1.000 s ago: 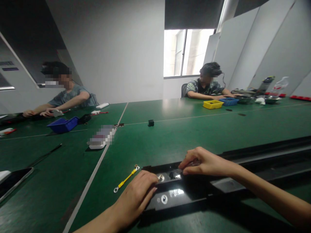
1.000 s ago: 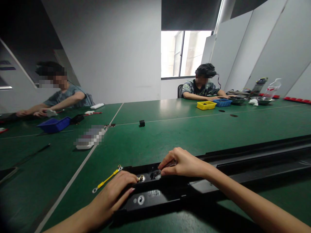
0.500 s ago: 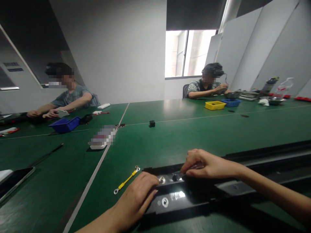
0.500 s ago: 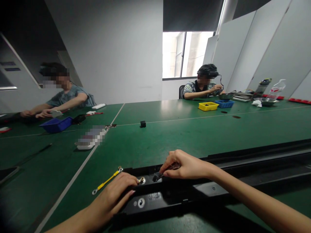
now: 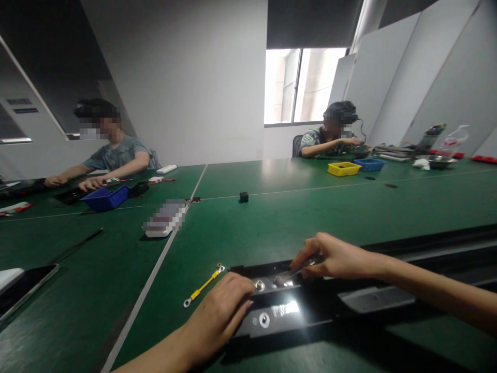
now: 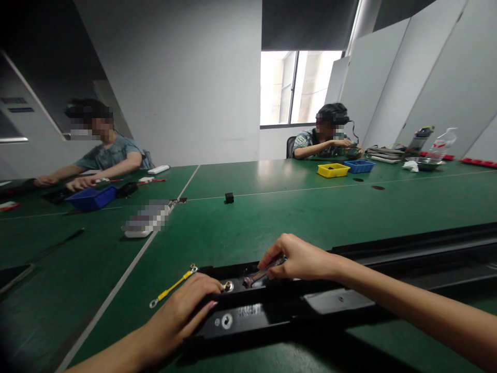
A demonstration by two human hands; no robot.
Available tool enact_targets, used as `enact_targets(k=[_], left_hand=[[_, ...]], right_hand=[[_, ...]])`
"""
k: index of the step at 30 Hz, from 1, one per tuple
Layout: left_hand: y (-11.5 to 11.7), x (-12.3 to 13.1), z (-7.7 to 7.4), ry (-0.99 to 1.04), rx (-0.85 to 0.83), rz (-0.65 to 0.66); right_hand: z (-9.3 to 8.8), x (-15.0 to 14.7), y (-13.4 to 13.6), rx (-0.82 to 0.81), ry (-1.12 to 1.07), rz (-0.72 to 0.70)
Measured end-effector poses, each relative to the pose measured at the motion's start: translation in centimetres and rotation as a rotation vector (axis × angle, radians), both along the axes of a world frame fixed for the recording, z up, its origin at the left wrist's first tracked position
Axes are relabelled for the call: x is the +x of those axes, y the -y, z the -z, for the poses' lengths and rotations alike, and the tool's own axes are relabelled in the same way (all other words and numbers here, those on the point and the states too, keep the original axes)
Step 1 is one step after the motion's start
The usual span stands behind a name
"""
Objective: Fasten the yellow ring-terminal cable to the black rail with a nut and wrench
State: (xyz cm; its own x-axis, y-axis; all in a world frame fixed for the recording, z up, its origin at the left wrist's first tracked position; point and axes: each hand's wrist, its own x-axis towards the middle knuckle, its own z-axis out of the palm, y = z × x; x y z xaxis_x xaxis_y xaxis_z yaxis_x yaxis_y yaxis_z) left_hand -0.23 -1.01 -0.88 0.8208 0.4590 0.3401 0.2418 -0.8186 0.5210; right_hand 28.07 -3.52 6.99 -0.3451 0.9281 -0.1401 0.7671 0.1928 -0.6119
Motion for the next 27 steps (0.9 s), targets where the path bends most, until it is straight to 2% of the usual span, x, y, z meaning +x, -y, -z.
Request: enact_targets(k=[3,11,18,27], left_hand=[[0.0,0.0,0.1,0.002,0.006,-0.004],[0.1,-0.1,0.2,0.007,0.015,-0.003],[0.0,-0.1,0.1,0.005,0.005,-0.012],[0.0,0.0,-0.1,0.015,-0.007,-0.008]], right_hand=[[0.2,-0.2,0.2,0.061,0.095,0.037],[0.7,-1.5,1.2,0.359,0.344,-0.076],[2.6,-1.9,0.6,0.55,0.299,-0.096],[3.1,-1.7,-0.8,0.569,0.236,-0.193]])
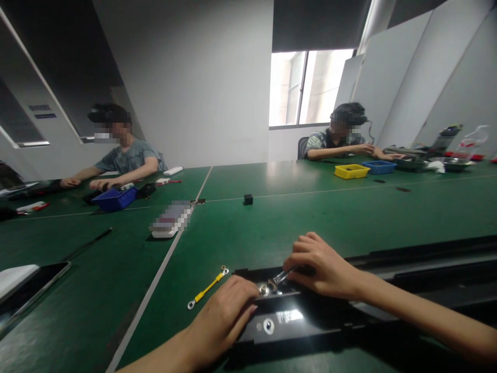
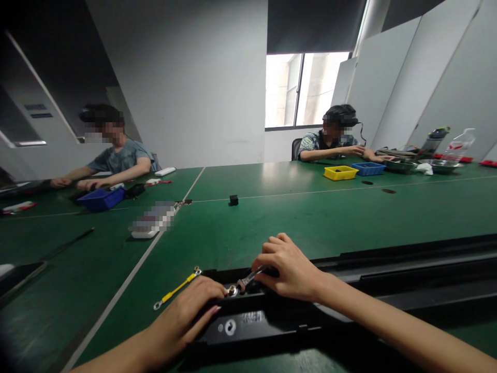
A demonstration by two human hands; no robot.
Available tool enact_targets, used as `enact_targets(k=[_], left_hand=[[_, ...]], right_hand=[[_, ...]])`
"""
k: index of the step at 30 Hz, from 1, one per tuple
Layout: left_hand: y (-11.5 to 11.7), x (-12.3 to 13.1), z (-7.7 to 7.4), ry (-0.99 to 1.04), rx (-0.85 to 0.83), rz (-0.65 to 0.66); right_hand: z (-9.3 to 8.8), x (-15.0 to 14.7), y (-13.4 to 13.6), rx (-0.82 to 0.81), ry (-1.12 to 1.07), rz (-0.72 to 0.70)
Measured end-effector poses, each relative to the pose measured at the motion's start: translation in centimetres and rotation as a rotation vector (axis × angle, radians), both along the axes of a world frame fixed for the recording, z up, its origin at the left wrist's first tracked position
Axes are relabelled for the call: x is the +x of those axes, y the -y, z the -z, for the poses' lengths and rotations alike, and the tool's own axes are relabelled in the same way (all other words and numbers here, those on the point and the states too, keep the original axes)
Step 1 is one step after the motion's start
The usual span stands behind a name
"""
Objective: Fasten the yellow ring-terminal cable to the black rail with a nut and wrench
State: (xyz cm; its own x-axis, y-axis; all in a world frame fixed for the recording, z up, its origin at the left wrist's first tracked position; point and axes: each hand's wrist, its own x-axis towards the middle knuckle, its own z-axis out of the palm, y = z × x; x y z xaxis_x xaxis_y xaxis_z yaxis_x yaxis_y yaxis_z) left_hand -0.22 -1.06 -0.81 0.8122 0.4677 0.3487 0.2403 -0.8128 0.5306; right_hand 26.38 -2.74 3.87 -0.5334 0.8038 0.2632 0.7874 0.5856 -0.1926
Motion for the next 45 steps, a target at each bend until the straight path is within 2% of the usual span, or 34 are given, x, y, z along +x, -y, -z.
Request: enact_targets(k=[4,14,26,45], left_hand=[[0.0,0.0,0.1,-0.006,0.019,0.003],[-0.1,0.1,-0.2,-0.02,0.036,0.018],[-0.2,0.0,0.1,-0.016,0.018,0.031],[0.0,0.1,-0.1,-0.029,0.017,0.012]], right_hand=[[0.0,-0.1,-0.3,-0.026,-0.019,-0.028],[0.7,0.1,-0.1,-0.048,-0.06,0.013],[0.8,-0.2,0.0,-0.018,-0.063,0.007],[1.1,-0.5,0.0,-0.059,-0.111,0.002]])
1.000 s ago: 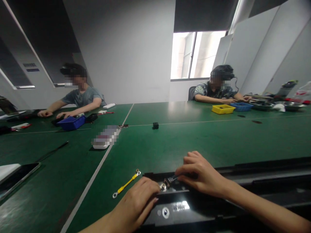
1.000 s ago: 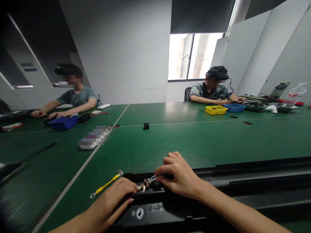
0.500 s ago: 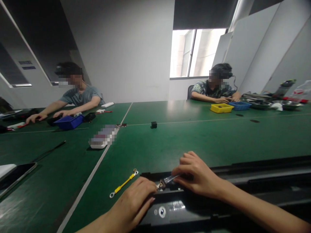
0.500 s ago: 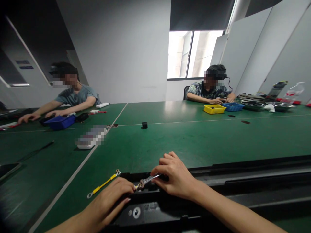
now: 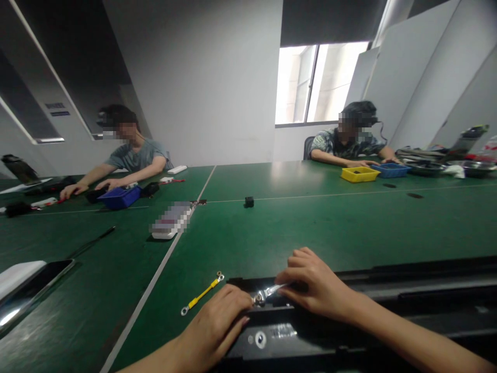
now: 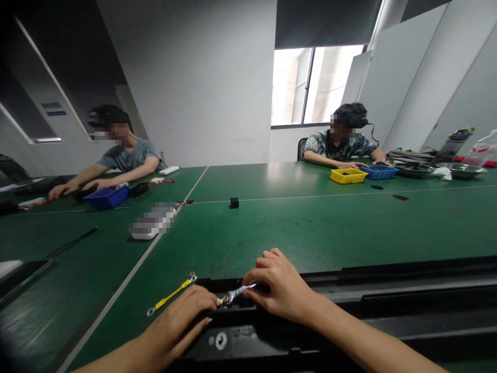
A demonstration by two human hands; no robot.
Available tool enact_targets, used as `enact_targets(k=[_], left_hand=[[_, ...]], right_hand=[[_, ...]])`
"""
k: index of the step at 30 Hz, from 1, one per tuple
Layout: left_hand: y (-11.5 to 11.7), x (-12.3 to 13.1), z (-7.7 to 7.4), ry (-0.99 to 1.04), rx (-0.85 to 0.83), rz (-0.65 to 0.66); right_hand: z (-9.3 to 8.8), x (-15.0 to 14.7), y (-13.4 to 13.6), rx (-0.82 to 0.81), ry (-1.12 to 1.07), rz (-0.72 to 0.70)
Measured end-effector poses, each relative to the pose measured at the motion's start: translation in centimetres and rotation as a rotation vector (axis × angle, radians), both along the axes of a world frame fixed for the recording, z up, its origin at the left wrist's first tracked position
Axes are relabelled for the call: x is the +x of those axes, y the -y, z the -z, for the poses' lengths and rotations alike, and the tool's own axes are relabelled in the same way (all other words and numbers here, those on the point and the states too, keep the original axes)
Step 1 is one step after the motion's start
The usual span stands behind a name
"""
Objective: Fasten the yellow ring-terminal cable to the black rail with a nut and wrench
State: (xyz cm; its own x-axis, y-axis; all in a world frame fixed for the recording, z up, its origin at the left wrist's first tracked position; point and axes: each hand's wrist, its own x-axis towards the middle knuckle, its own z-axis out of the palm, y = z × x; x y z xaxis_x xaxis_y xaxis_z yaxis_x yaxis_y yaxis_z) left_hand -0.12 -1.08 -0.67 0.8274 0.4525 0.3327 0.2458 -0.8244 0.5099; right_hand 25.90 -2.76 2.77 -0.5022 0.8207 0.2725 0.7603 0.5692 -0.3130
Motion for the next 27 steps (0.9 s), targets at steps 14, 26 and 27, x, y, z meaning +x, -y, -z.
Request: enact_targets(k=[14,26,27], left_hand=[[0.09,-0.03,-0.19,-0.026,0.012,-0.025],[0.09,-0.07,0.25,-0.029,0.042,-0.025],[0.13,-0.07,0.2,-0.031,0.039,-0.028]], right_hand=[[0.59,0.3,-0.25,0.018,-0.029,-0.022],[0.68,0.21,-0.05,0.105,0.025,-0.064],[0.7,0.23,-0.1,0.105,0.026,-0.067]])
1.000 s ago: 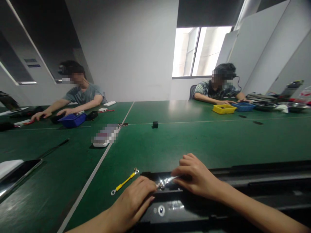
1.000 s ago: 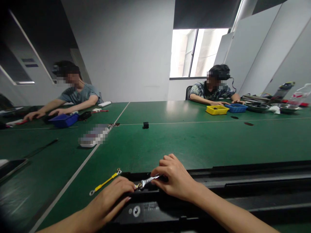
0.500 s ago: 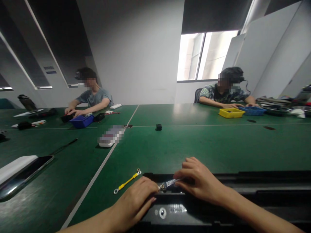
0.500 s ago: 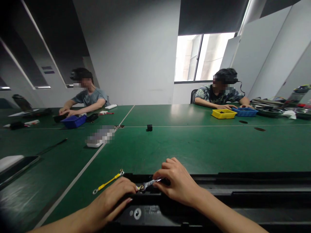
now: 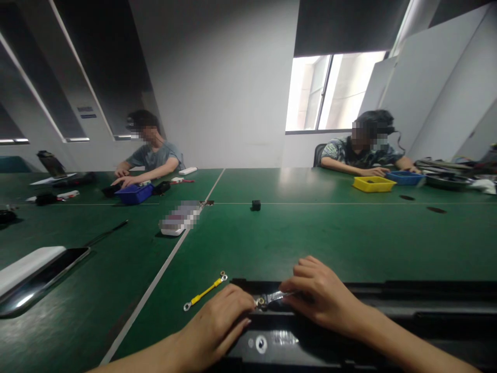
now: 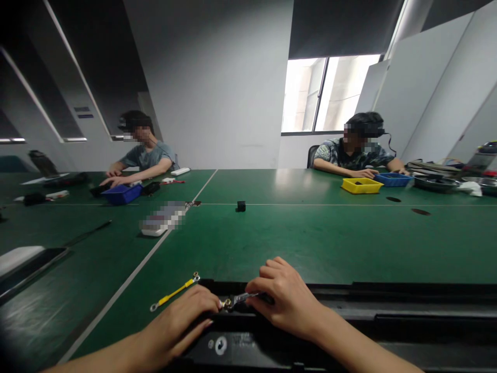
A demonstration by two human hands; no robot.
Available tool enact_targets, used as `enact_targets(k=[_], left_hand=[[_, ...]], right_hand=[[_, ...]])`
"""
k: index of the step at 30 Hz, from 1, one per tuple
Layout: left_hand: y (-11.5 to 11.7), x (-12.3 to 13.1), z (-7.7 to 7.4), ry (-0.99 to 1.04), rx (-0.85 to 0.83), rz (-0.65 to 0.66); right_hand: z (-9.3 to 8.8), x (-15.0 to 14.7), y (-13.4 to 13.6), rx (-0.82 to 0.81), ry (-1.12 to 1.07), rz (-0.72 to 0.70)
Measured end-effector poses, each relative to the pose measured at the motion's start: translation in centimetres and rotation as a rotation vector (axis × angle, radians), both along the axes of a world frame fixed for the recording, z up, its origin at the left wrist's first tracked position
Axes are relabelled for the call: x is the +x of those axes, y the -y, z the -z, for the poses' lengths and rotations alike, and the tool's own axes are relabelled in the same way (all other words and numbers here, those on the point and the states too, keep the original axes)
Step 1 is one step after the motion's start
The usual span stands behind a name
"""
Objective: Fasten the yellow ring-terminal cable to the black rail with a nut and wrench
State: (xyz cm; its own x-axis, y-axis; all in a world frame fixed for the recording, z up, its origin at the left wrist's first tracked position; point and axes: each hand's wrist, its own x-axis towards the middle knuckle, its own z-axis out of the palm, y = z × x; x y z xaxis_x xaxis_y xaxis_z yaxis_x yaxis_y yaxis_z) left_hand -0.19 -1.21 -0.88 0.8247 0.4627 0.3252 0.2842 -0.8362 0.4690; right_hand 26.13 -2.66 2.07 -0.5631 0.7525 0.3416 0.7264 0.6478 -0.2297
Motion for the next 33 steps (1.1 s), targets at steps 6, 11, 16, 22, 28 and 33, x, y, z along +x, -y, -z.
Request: enact_targets(k=[6,11,16,22,28,33], left_hand=[[-0.19,0.03,-0.08,0.002,-0.004,0.008],[-0.19,0.0,-0.03,0.013,-0.014,0.021],[0.0,-0.04,-0.14,0.004,-0.014,0.011],[-0.09,-0.03,-0.07,0.004,-0.003,0.003],[-0.18,0.07,-0.09,-0.003,-0.015,0.012],[-0.08,0.03,-0.15,-0.003,-0.01,0.008]], right_hand=[[0.16,0.04,-0.19,0.008,-0.013,-0.006],[0.35,0.19,0.14,-0.028,-0.003,0.002],[0.36,0.24,0.21,-0.039,0.019,-0.01],[0.25,0.26,0.22,-0.025,0.021,-0.028],[0.26,0.41,0.14,-0.071,0.0,-0.046],[0.23,0.26,0.05,-0.1,-0.004,-0.058]])
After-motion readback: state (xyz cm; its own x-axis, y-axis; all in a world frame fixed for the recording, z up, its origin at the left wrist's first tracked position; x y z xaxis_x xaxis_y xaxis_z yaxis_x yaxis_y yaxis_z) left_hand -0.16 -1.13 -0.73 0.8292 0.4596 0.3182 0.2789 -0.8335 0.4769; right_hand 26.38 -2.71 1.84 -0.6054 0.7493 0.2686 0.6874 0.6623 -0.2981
